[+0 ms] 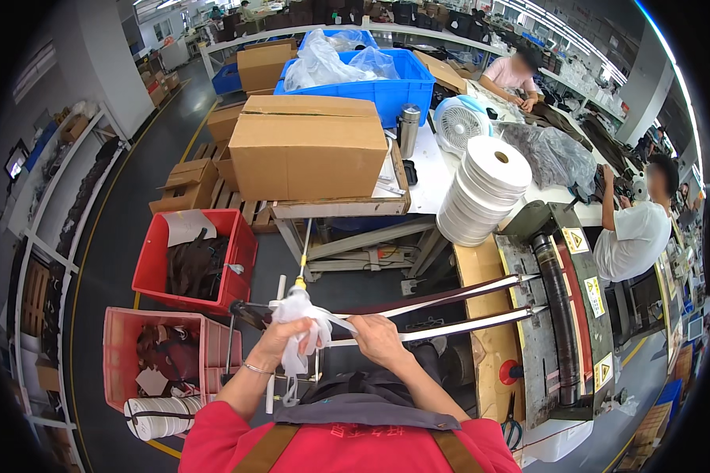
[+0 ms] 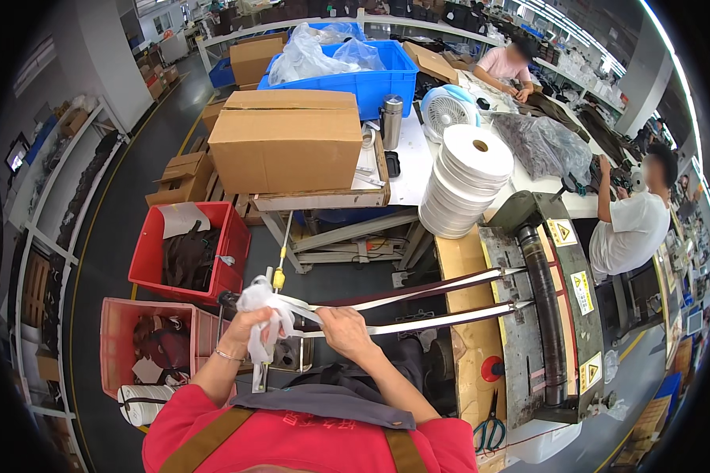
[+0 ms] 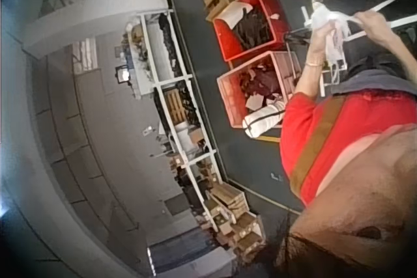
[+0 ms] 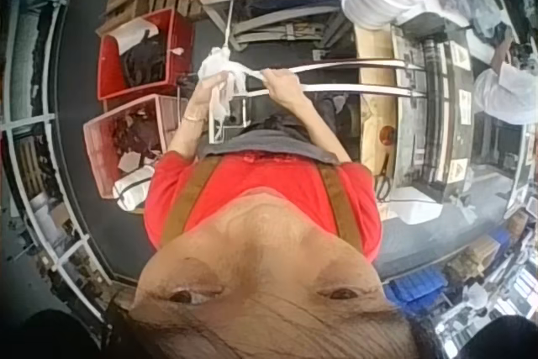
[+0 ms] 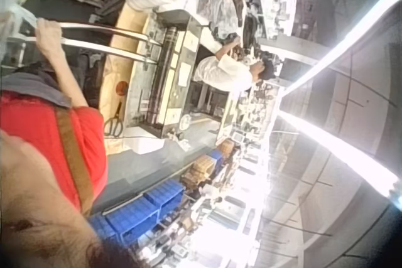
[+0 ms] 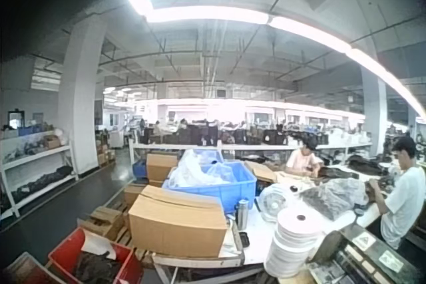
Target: The person handles white plastic spools and long white cables in a factory setting. They unroll the cable, cut a segment using scissors, and then thread the cable through a metal frame structure. The person repeats this process, organizing the cables on the frame.
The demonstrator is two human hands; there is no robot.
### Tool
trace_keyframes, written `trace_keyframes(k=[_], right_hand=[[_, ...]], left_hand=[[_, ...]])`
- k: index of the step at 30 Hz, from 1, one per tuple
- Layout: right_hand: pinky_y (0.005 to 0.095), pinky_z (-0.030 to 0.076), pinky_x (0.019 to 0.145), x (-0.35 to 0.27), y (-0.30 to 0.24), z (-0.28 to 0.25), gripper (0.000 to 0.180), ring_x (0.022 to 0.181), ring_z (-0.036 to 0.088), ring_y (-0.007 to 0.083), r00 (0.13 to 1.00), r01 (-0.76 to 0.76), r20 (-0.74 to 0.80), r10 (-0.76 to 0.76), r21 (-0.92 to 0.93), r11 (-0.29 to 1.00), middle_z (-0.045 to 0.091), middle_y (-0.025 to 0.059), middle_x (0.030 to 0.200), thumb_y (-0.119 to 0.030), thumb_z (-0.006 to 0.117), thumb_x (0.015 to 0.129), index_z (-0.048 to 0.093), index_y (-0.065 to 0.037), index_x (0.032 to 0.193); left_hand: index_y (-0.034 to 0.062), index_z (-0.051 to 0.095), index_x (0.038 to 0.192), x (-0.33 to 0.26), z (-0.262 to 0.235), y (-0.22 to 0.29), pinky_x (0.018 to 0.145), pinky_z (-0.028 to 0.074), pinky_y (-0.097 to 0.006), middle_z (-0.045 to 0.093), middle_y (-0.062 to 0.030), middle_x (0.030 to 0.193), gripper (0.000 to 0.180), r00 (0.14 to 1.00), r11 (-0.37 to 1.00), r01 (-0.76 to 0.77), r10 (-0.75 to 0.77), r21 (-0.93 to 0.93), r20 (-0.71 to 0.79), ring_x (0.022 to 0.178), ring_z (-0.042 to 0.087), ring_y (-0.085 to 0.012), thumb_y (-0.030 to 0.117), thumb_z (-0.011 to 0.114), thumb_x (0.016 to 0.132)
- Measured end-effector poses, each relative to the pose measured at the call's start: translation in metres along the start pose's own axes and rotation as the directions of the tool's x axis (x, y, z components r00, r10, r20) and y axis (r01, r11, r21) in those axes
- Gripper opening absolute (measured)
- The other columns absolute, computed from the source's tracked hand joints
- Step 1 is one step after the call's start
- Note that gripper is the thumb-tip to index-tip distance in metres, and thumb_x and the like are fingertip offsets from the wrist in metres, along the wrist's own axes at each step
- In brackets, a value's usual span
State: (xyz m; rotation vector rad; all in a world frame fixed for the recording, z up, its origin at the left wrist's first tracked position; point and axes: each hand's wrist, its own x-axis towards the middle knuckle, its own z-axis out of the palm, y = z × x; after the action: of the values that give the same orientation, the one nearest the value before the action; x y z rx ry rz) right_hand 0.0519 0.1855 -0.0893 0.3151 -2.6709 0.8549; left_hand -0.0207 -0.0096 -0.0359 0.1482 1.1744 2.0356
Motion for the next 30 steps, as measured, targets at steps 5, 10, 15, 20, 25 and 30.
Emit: trace_keyframes(k=[5,10,15,20,25,30], right_hand=[[0.0392,0.044,0.076,-0.004,0.002,0.01,0.017,0.072,0.058,0.0293,0.999,0.001,-0.032,-0.002,-0.016,1.0,0.058,0.0114,0.073,-0.013,0.055,0.077,0.052,-0.007,0.093],[0.0392,0.044,0.074,0.0,-0.002,0.011,0.012,0.07,0.057,0.0301,1.0,-0.019,-0.011,0.02,0.033,0.999,0.058,0.0123,0.071,-0.016,0.054,0.079,0.053,-0.005,0.086],[0.0447,0.041,0.059,-0.001,0.0,0.012,0.017,0.065,0.054,0.034,0.997,-0.027,0.07,0.028,-0.021,0.999,0.054,0.0148,0.065,-0.02,0.052,0.082,0.051,-0.005,0.076],[0.0442,0.043,0.058,0.007,-0.017,-0.01,0.022,0.061,0.054,0.035,0.995,0.029,0.101,-0.027,-0.022,0.999,0.055,0.0175,0.064,-0.024,0.05,0.084,0.052,-0.003,0.076],[0.0437,0.044,0.059,0.012,-0.014,-0.015,0.024,0.065,0.056,0.0341,0.986,0.045,0.159,-0.041,-0.021,0.999,0.057,0.0174,0.068,-0.025,0.049,0.084,0.052,-0.002,0.079],[0.0421,0.044,0.059,0.014,-0.014,-0.02,0.021,0.067,0.058,0.0326,0.957,-0.019,0.288,0.022,-0.011,1.0,0.058,0.0148,0.069,-0.025,0.05,0.084,0.052,-0.005,0.09]], left_hand=[[-0.0008,0.058,0.063,-0.006,-0.001,0.016,0.056,0.046,-0.028,0.057,-0.0121,0.061,0.031,0.993,0.978,-0.114,0.118,-0.177,0.013,0.056,0.057,-0.0215,0.025,0.057,0.08],[-0.0029,0.053,0.099,-0.005,0.0,0.029,0.073,0.048,-0.03,0.062,-0.0151,0.084,0.03,0.954,0.9,-0.299,0.282,-0.319,-0.098,0.078,0.062,-0.0232,0.022,0.055,0.082],[-0.0026,0.061,0.09,0.005,0.011,0.027,0.074,0.046,-0.034,0.063,-0.0124,0.087,0.019,0.866,0.586,-0.354,0.5,0.729,0.019,0.083,0.061,-0.0234,0.005,0.05,0.076],[0.0019,0.055,0.08,0.037,-0.01,-0.014,0.065,0.044,-0.043,0.056,-0.0206,0.071,0.018,0.765,-0.092,-0.512,0.403,0.854,0.502,0.072,0.056,-0.0376,0.013,0.059,0.067],[-0.0013,0.058,0.086,0.034,-0.002,-0.012,0.064,0.044,-0.039,0.058,-0.0188,0.069,0.041,0.946,0.304,-0.309,0.005,0.901,0.323,0.069,0.058,-0.0314,0.038,0.057,0.077],[-0.0007,0.061,0.084,0.034,-0.023,-0.02,0.057,0.042,-0.027,0.058,-0.0064,0.067,0.04,0.936,0.512,-0.078,-0.259,0.855,0.24,0.062,0.053,-0.0127,0.038,0.063,0.076]])
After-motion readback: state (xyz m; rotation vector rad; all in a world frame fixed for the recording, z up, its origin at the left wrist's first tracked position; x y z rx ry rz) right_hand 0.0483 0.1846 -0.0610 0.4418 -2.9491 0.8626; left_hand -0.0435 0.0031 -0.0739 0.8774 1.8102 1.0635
